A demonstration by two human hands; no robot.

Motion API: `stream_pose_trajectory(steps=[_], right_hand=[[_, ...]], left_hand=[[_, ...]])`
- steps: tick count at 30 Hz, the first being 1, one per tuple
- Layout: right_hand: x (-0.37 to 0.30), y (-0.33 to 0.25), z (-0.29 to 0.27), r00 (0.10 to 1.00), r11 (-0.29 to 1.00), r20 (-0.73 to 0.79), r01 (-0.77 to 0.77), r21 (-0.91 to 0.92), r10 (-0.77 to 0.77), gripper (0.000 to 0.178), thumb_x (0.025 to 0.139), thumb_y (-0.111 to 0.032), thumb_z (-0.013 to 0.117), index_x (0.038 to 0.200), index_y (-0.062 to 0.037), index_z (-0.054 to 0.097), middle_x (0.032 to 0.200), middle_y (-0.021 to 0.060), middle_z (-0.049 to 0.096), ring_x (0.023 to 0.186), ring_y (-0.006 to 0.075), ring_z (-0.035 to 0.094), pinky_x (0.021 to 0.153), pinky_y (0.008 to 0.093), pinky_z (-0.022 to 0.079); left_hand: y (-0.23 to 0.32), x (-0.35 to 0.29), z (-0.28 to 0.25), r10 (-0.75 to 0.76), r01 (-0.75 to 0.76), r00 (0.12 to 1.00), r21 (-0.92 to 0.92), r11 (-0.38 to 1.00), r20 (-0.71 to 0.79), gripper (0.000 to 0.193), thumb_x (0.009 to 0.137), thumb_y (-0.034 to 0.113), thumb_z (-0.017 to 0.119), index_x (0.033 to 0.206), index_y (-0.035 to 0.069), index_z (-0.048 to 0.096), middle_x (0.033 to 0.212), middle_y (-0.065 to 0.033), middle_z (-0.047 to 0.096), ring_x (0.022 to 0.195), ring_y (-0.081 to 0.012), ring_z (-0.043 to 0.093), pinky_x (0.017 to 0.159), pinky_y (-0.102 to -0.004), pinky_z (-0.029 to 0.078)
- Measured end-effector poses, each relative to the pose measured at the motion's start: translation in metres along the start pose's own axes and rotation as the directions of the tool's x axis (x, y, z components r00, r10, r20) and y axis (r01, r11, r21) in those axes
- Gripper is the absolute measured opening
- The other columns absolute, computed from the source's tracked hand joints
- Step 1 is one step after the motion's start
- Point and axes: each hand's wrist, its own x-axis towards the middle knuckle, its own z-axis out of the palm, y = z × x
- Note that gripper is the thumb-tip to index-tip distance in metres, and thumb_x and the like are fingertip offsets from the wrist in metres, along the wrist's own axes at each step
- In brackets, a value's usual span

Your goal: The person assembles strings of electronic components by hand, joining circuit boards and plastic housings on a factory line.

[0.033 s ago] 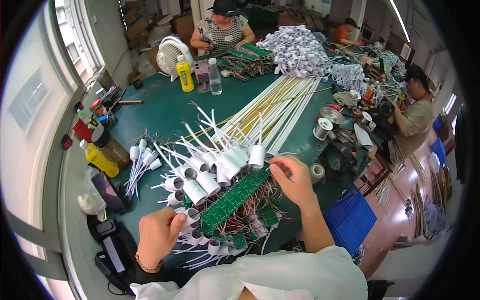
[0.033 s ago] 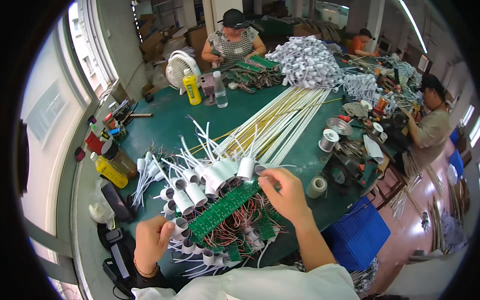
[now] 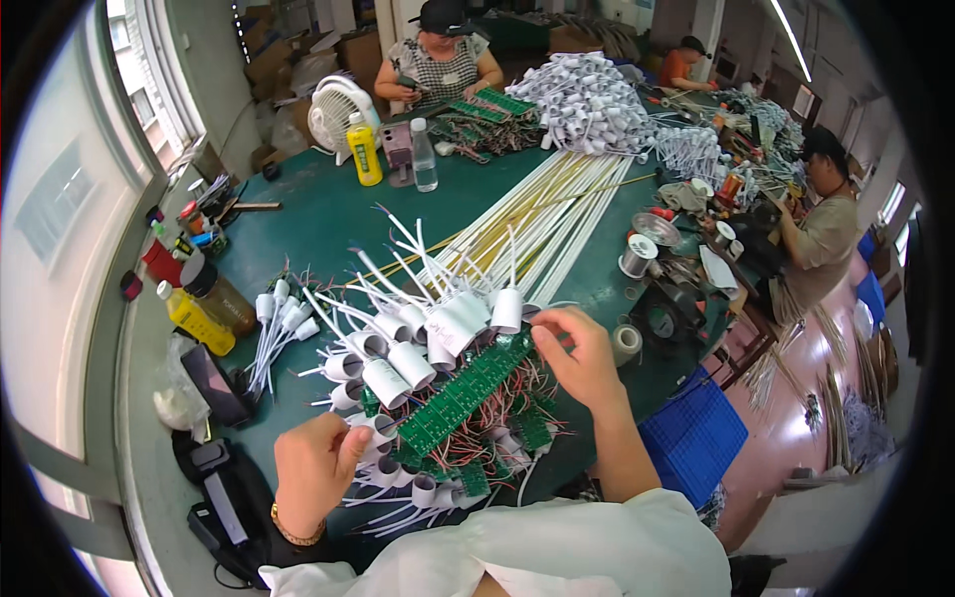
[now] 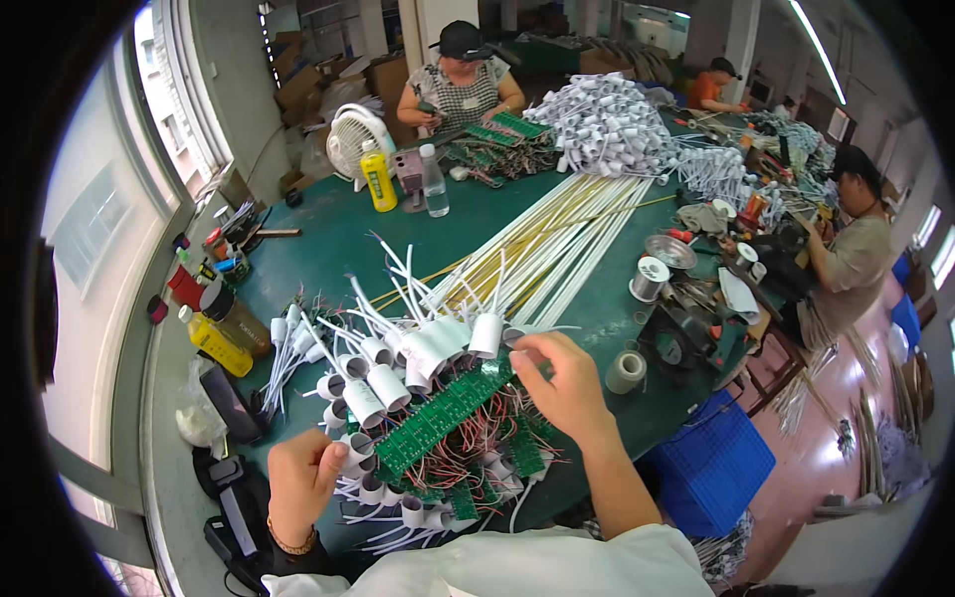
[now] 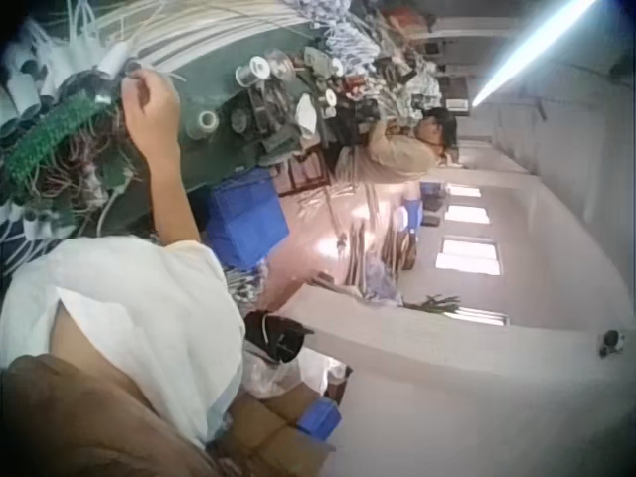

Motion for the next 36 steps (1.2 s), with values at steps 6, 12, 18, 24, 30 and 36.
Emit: stream_pose_trajectory(steps=[6,12,18,24,30,36], right_hand=[[-0.009,0.032,0.012,0.992,0.99,-0.066,0.115,0.078,-0.11,0.034,0.078,0.009,0.052,0.109,-0.0012,0.056,0.088,0.0116,0.06,0.083,0.023,0.061,0.075,0.0312,0.047],[-0.003,0.067,0.009,0.942,0.947,-0.094,0.319,-0.042,-0.322,0.049,0.074,0.014,0.05,0.119,-0.0042,0.052,0.089,0.0108,0.058,0.084,0.022,0.06,0.077,0.0306,0.047],[-0.006,0.067,0.007,0.995,0.98,0.067,0.057,0.191,-0.071,0.056,0.078,0.011,0.057,0.13,-0.0062,0.044,0.086,0.0066,0.059,0.081,0.0121,0.059,0.075,0.0255,0.047],[-0.005,0.054,0.002,0.999,0.77,0.04,-0.023,0.638,-0.003,0.06,0.082,0.005,0.057,0.136,-0.0063,0.034,0.093,0.0073,0.061,0.085,0.0124,0.059,0.077,0.0253,0.047],[-0.007,0.025,0.01,0.991,0.462,-0.097,0.127,0.878,-0.089,0.086,0.084,-0.008,0.065,0.144,-0.0097,0.004,0.112,0.0154,0.055,0.105,0.0202,0.055,0.091,0.033,0.044],[-0.011,0.011,0.019,0.996,0.226,-0.082,0.072,0.972,0.035,0.078,0.07,-0.008,0.047,0.143,-0.0079,0.017,0.13,0.0199,0.046,0.117,0.0326,0.05,0.094,0.044,0.043]], left_hand=[[0.044,-0.002,-0.007,0.332,-0.361,0.857,0.002,0.933,-0.394,0.019,0.068,-0.001,0.064,0.087,0.002,0.06,0.082,-0.0124,0.056,0.069,-0.0282,0.055,0.058,-0.034,0.045],[0.054,0.008,0.006,0.439,-0.487,0.873,0.325,0.811,0.212,0.058,0.06,0.007,0.063,0.118,0.008,0.054,0.133,-0.0136,0.044,0.129,-0.0376,0.034,0.099,-0.0507,0.032],[0.063,0.013,0.007,0.468,-0.5,0.866,0.323,0.803,0.178,0.056,0.062,0.006,0.064,0.117,0.009,0.055,0.13,-0.012,0.047,0.127,-0.0381,0.037,0.096,-0.0554,0.031],[0.087,0.064,-0.012,0.767,-0.706,0.623,-0.314,0.635,0.153,0.052,0.062,-0.009,0.057,0.113,0.005,0.056,0.127,-0.0182,0.047,0.122,-0.0394,0.044,0.096,-0.0455,0.041],[0.13,0.157,0.018,0.869,-0.783,0.34,-0.403,0.473,0.359,0.051,0.067,-0.011,0.056,0.115,0.005,0.052,0.128,-0.014,0.046,0.117,-0.0322,0.048,0.092,-0.0402,0.043],[0.125,0.229,0.05,0.758,-0.682,0.254,-0.444,0.581,0.601,0.053,0.074,0.018,0.07,0.121,0.006,0.05,0.129,-0.0108,0.047,0.115,-0.0283,0.049,0.091,-0.0348,0.043]])
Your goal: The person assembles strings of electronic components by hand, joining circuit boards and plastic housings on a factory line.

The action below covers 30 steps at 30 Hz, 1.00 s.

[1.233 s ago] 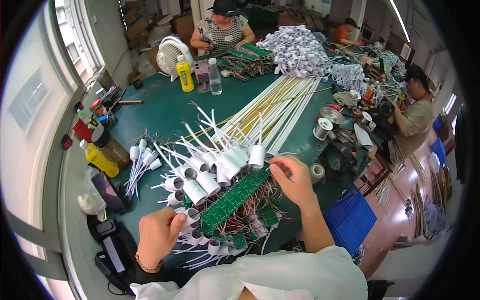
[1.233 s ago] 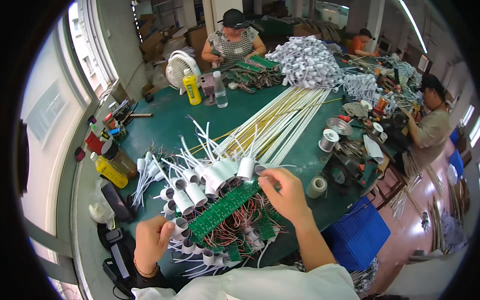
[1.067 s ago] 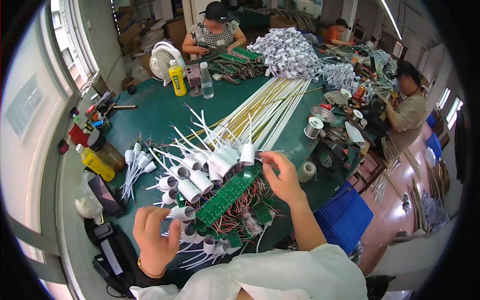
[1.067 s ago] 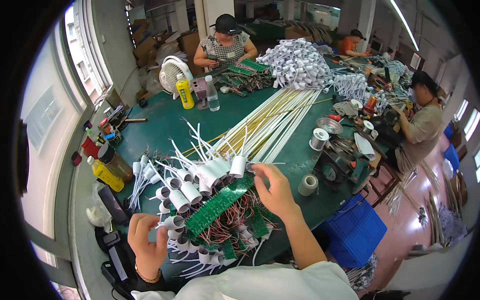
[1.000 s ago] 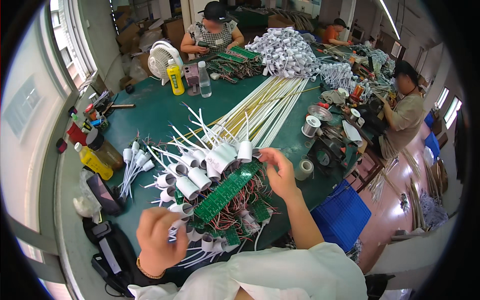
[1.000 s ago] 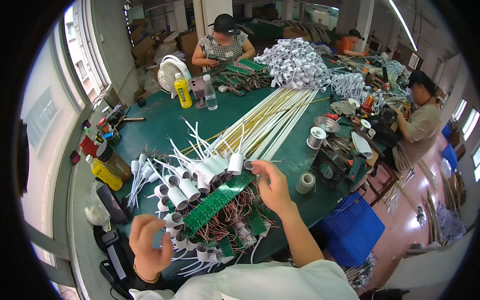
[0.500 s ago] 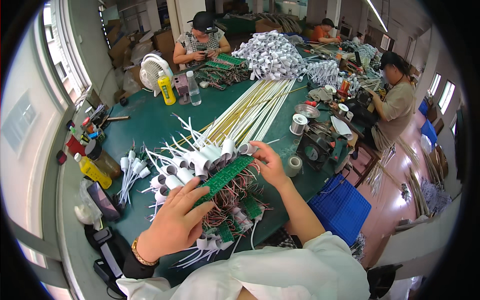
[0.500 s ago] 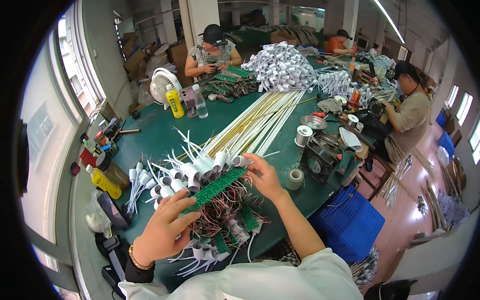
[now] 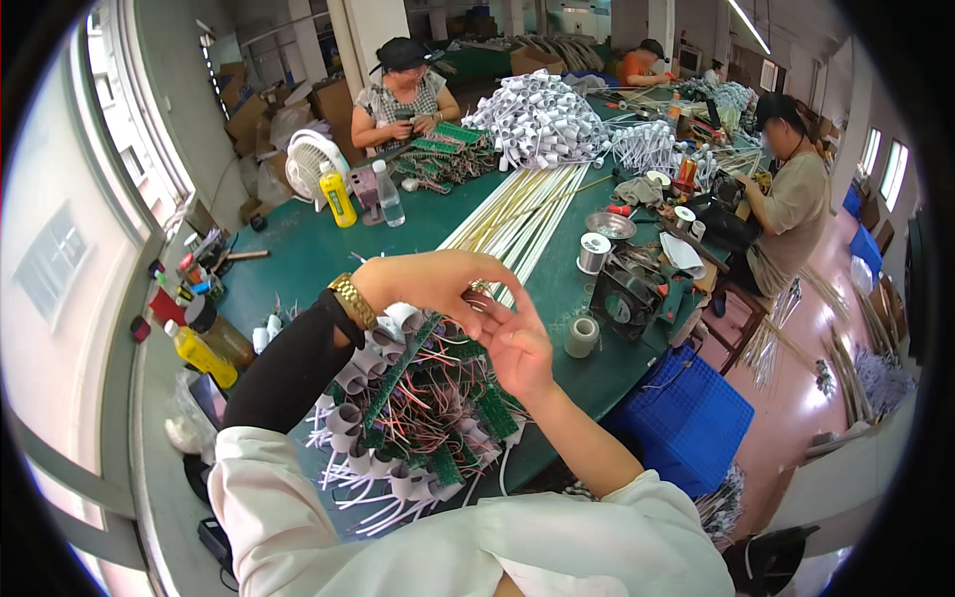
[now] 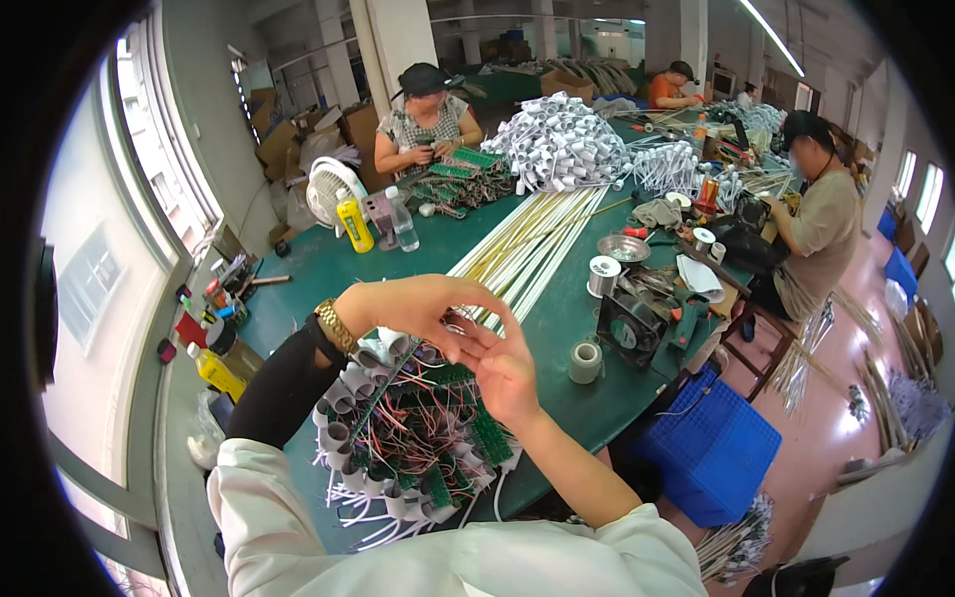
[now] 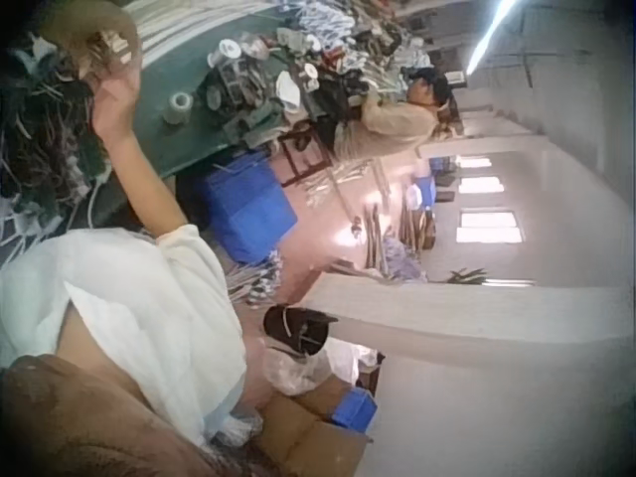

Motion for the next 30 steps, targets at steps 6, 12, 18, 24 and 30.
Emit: stream_pose_trajectory(steps=[6,12,18,24,30], right_hand=[[0.001,0.001,0.011,0.987,0.933,0.115,-0.145,0.33,0.112,0.087,0.075,-0.011,0.049,0.145,-0.0115,-0.002,0.135,0.0256,0.04,0.119,0.0345,0.048,0.091,0.0392,0.045],[0.004,-0.005,0.024,0.976,0.949,0.213,-0.115,0.294,0.052,0.087,0.077,-0.008,0.052,0.147,-0.0178,0.001,0.139,0.0224,0.034,0.119,0.0364,0.047,0.093,0.0384,0.043],[0.008,-0.005,0.017,0.983,0.999,0.183,0.006,0.042,-0.013,0.08,0.084,-0.026,0.056,0.146,-0.0087,0.009,0.135,0.0167,0.038,0.122,0.0293,0.043,0.095,0.0377,0.039],[0.029,-0.062,0.079,0.877,0.997,0.477,-0.037,-0.062,0.062,0.103,0.067,-0.043,0.08,0.14,0.0026,0.025,0.142,0.0141,0.034,0.129,0.0215,0.037,0.108,0.0373,0.026],[0.051,-0.142,0.124,0.867,0.947,0.483,0.248,-0.203,-0.123,0.034,0.091,-0.014,0.056,0.118,0.0075,0.05,0.113,0.0154,0.06,0.095,0.0189,0.062,0.084,0.0318,0.05]], left_hand=[[-0.053,-0.031,-0.022,0.025,0.094,0.989,-0.738,0.668,0.148,0.089,0.071,0.024,0.078,0.14,0.001,0.027,0.123,-0.0113,0.052,0.115,-0.0185,0.048,0.1,-0.0326,0.036],[-0.049,-0.037,-0.028,-0.265,0.309,0.95,-0.576,0.757,0.163,0.089,0.064,0.001,0.079,0.138,-0.001,0.028,0.11,-0.0057,0.056,0.096,-0.0117,0.054,0.083,-0.0274,0.044],[0.034,-0.076,-0.084,-0.108,0.09,0.966,-0.084,0.992,-0.237,0.036,0.058,0.007,0.082,0.089,0.0,0.065,0.081,-0.0045,0.062,0.077,-0.0157,0.057,0.072,-0.0292,0.044],[0.148,-0.11,-0.125,-0.273,0.295,0.634,-0.1,0.95,-0.723,0.029,0.071,0.011,0.077,0.091,0.002,0.058,0.084,0.0009,0.058,0.073,-0.0069,0.054,0.067,-0.0206,0.044],[0.199,-0.145,-0.084,-0.504,0.253,0.414,-0.437,0.863,-0.758,0.032,0.075,0.014,0.076,0.097,0.001,0.058,0.08,-0.0041,0.064,0.068,-0.0098,0.062,0.055,-0.0192,0.048]])
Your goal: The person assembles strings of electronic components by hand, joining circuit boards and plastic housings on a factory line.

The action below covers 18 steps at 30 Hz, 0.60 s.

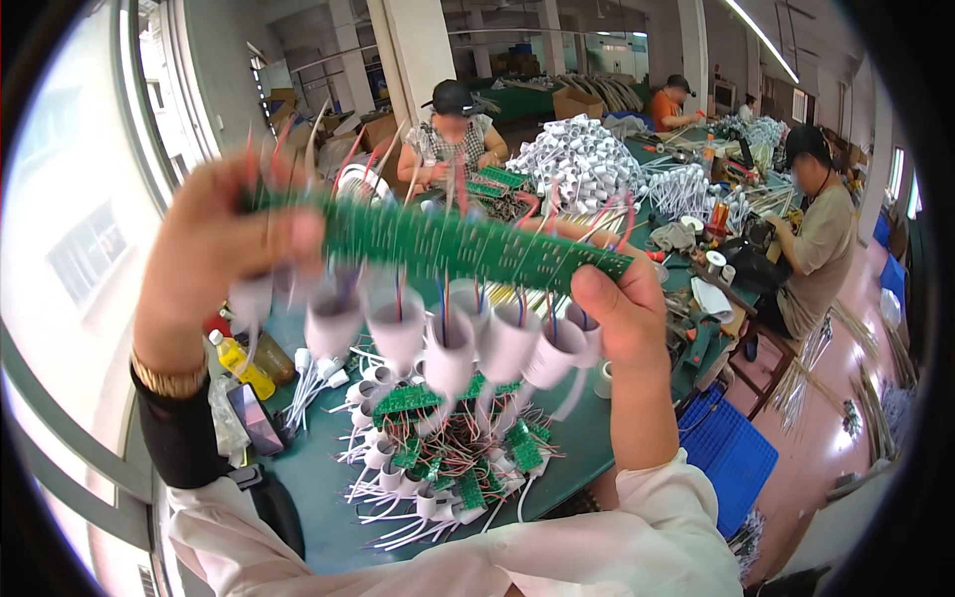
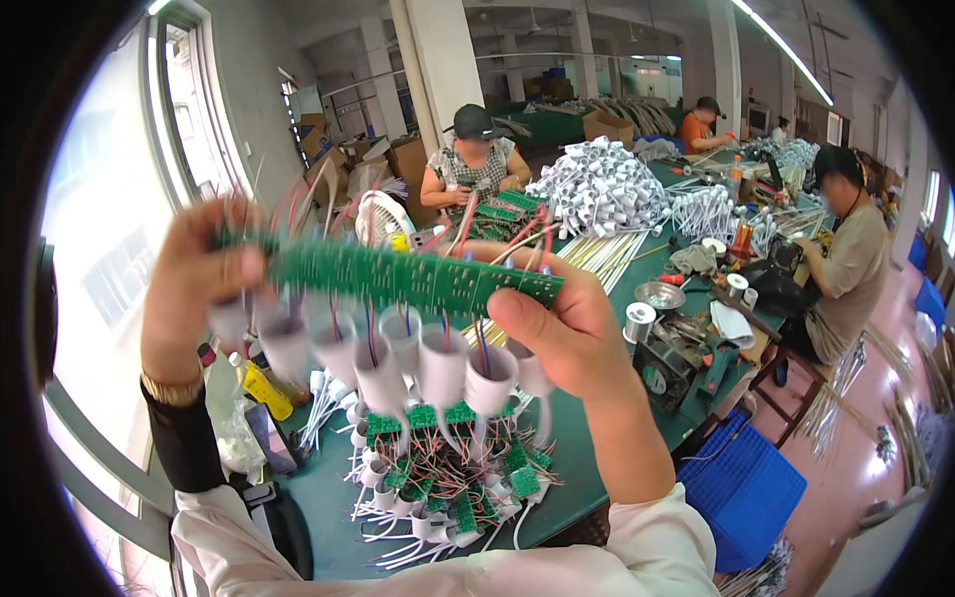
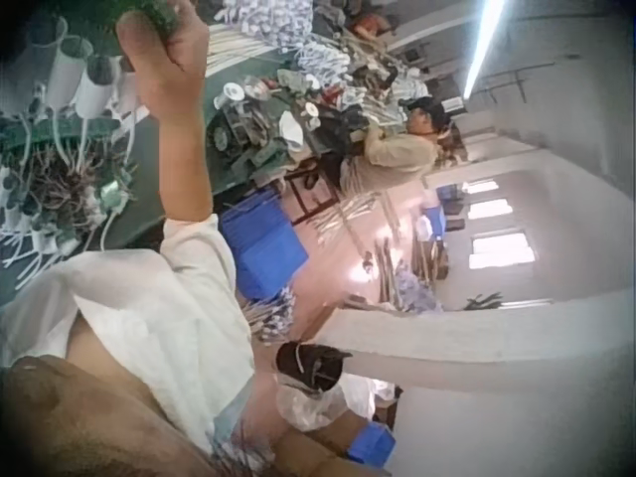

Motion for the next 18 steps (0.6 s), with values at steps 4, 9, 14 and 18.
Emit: stream_pose_trajectory(steps=[4,9,14,18], right_hand=[[-0.022,0.014,-0.001,0.866,0.859,0.137,-0.496,0.128,0.48,0.04,0.093,-0.03,0.054,0.11,0.0057,0.053,0.1,0.0167,0.064,0.089,0.0238,0.066,0.078,0.0346,0.054],[-0.055,0.093,-0.023,0.77,0.624,0.196,-0.614,0.482,0.607,0.053,0.088,-0.049,0.054,0.112,-0.0015,0.054,0.096,0.0096,0.064,0.085,0.0174,0.062,0.075,0.0311,0.051],[-0.059,0.146,-0.026,0.674,0.62,0.046,-0.703,0.35,0.738,0.043,0.093,-0.039,0.05,0.116,-0.0022,0.051,0.104,0.0104,0.061,0.091,0.017,0.062,0.081,0.0336,0.052],[-0.054,0.153,-0.024,0.73,0.734,-0.085,-0.679,0.015,0.678,0.044,0.094,-0.039,0.049,0.113,0.0,0.053,0.1,0.0105,0.062,0.082,0.0148,0.062,0.076,0.0305,0.053]], left_hand=[[-0.069,-0.067,0.02,-0.189,0.265,0.939,-0.254,0.93,0.288,0.04,0.073,0.028,0.077,0.097,-0.001,0.063,0.08,-0.0015,0.06,0.064,-0.0085,0.055,0.058,-0.0213,0.043],[-0.176,-0.099,0.093,-0.253,0.31,0.948,-0.746,0.59,0.194,0.048,0.083,0.035,0.065,0.11,-0.005,0.058,0.106,-0.0135,0.061,0.091,-0.0209,0.061,0.081,-0.0337,0.048],[-0.216,-0.116,0.113,-0.401,0.204,0.915,-0.903,0.379,0.038,0.054,0.087,0.032,0.061,0.12,-0.008,0.05,0.106,-0.0188,0.063,0.086,-0.0238,0.065,0.076,-0.0327,0.054],[-0.194,-0.107,0.112,-0.331,0.181,0.942,-0.903,0.389,0.046,0.048,0.088,0.023,0.06,0.123,-0.008,0.049,0.11,-0.0199,0.061,0.096,-0.0273,0.064,0.082,-0.033,0.052]])
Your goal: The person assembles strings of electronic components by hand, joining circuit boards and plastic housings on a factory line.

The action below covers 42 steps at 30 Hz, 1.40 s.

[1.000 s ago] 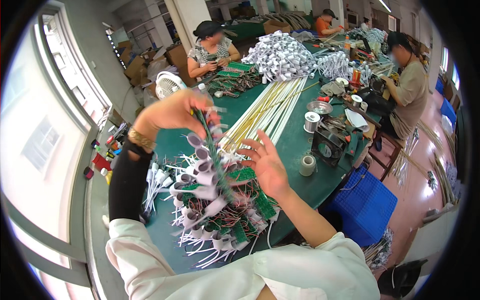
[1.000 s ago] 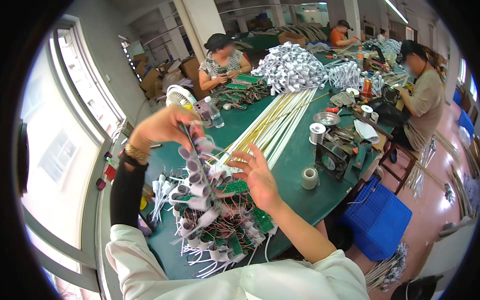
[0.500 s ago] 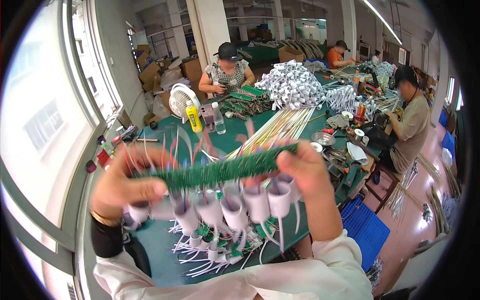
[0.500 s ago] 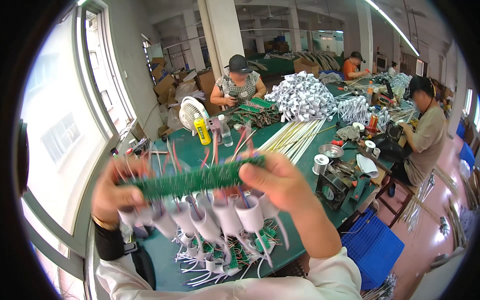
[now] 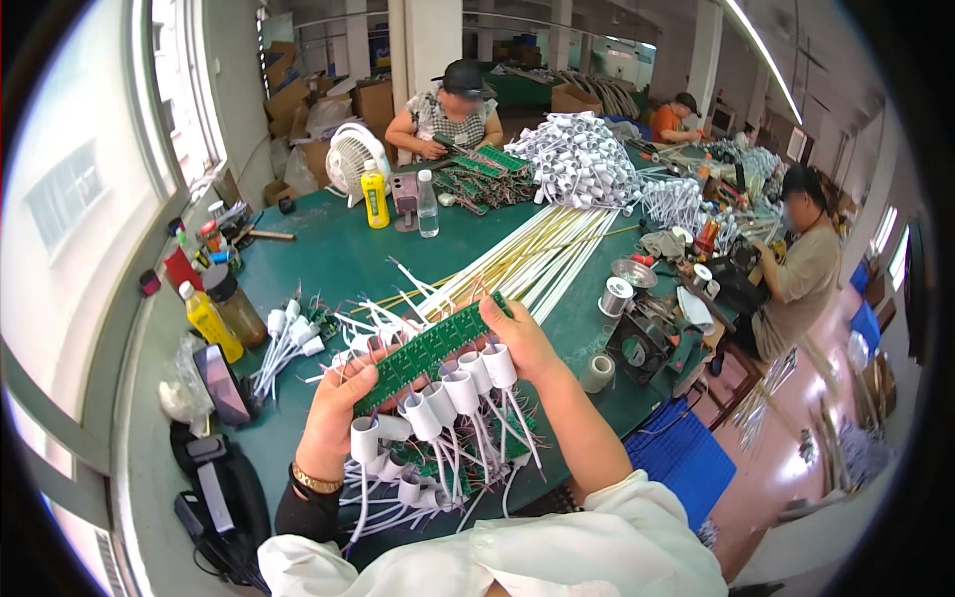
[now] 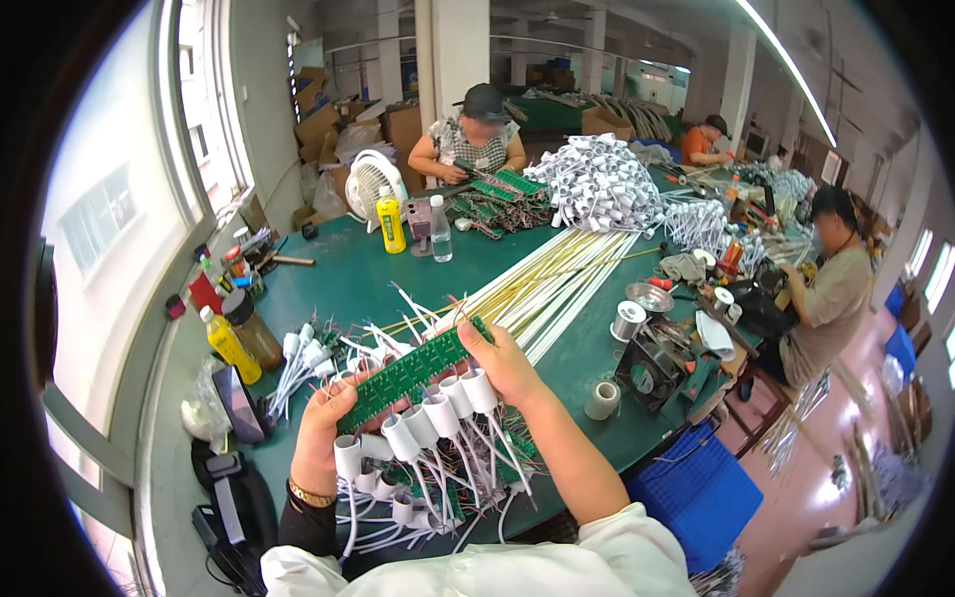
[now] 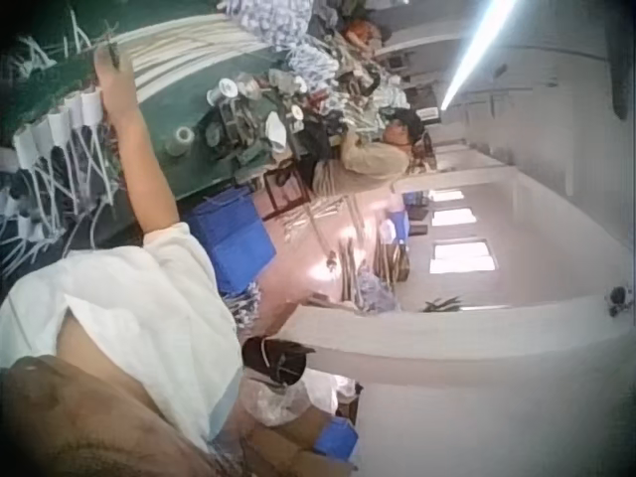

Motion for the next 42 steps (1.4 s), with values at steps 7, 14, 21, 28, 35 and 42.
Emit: stream_pose_trajectory(steps=[7,14,21,28,35,42], right_hand=[[0.009,-0.018,0.027,0.991,0.996,-0.126,0.058,0.061,-0.05,0.048,0.09,-0.044,0.054,0.107,0.001,0.058,0.088,0.0069,0.065,0.076,0.0118,0.062,0.067,0.0247,0.05],[0.013,-0.026,0.033,0.994,0.986,0.051,0.099,-0.135,-0.092,0.046,0.087,-0.038,0.062,0.109,0.0018,0.058,0.091,0.0044,0.064,0.079,0.0088,0.059,0.069,0.0224,0.047],[0.021,-0.026,0.053,0.928,0.8,-0.137,0.217,-0.56,-0.347,0.031,0.091,-0.028,0.059,0.106,-0.0009,0.061,0.083,0.0021,0.063,0.073,0.007,0.057,0.061,0.0211,0.045],[0.01,-0.045,0.039,0.981,0.99,-0.139,0.14,0.012,-0.137,0.048,0.088,-0.036,0.061,0.113,0.0048,0.058,0.081,0.0077,0.063,0.073,0.0133,0.062,0.065,0.0267,0.051],[0.009,-0.027,-0.035,0.959,0.957,-0.232,0.208,0.201,-0.159,0.051,0.09,-0.036,0.056,0.12,0.0051,0.051,0.084,0.0087,0.064,0.095,0.0287,0.062,0.08,0.0405,0.05],[-0.018,-0.054,-0.024,0.915,0.707,-0.089,0.364,0.607,-0.394,0.056,0.094,-0.053,0.031,0.137,-0.0177,0.034,0.1,0.0188,0.064,0.106,0.04,0.058,0.093,0.0616,0.037]], left_hand=[[0.024,-0.006,0.002,0.069,-0.064,0.997,0.168,0.984,-0.023,0.051,0.083,0.02,0.064,0.122,-0.009,0.049,0.105,-0.0223,0.063,0.09,-0.0298,0.066,0.077,-0.0304,0.053],[0.037,-0.016,-0.012,0.08,-0.084,0.987,0.021,0.996,0.141,0.049,0.085,0.012,0.06,0.127,-0.01,0.045,0.109,-0.0187,0.062,0.098,-0.024,0.063,0.09,-0.0346,0.047],[0.003,-0.017,0.002,0.253,-0.28,0.958,0.247,0.927,0.137,0.051,0.085,0.009,0.061,0.129,-0.01,0.043,0.106,-0.0181,0.063,0.089,-0.0186,0.064,0.082,-0.0293,0.05],[0.019,0.006,-0.025,0.222,-0.217,0.975,0.229,0.949,0.005,0.046,0.083,0.002,0.063,0.124,-0.003,0.044,0.111,-0.0148,0.061,0.095,-0.0174,0.06,0.081,-0.0289,0.05],[0.008,0.02,-0.031,0.392,-0.276,0.916,0.571,0.774,-0.089,0.05,0.083,-0.003,0.056,0.129,-0.001,0.039,0.113,-0.0112,0.059,0.101,-0.0137,0.055,0.089,-0.0269,0.044],[0.006,0.014,-0.025,0.588,-0.308,0.797,0.93,0.201,0.137,0.051,0.082,-0.003,0.058,0.13,-0.001,0.04,0.111,-0.0165,0.058,0.102,-0.0242,0.056,0.091,-0.0321,0.041]])
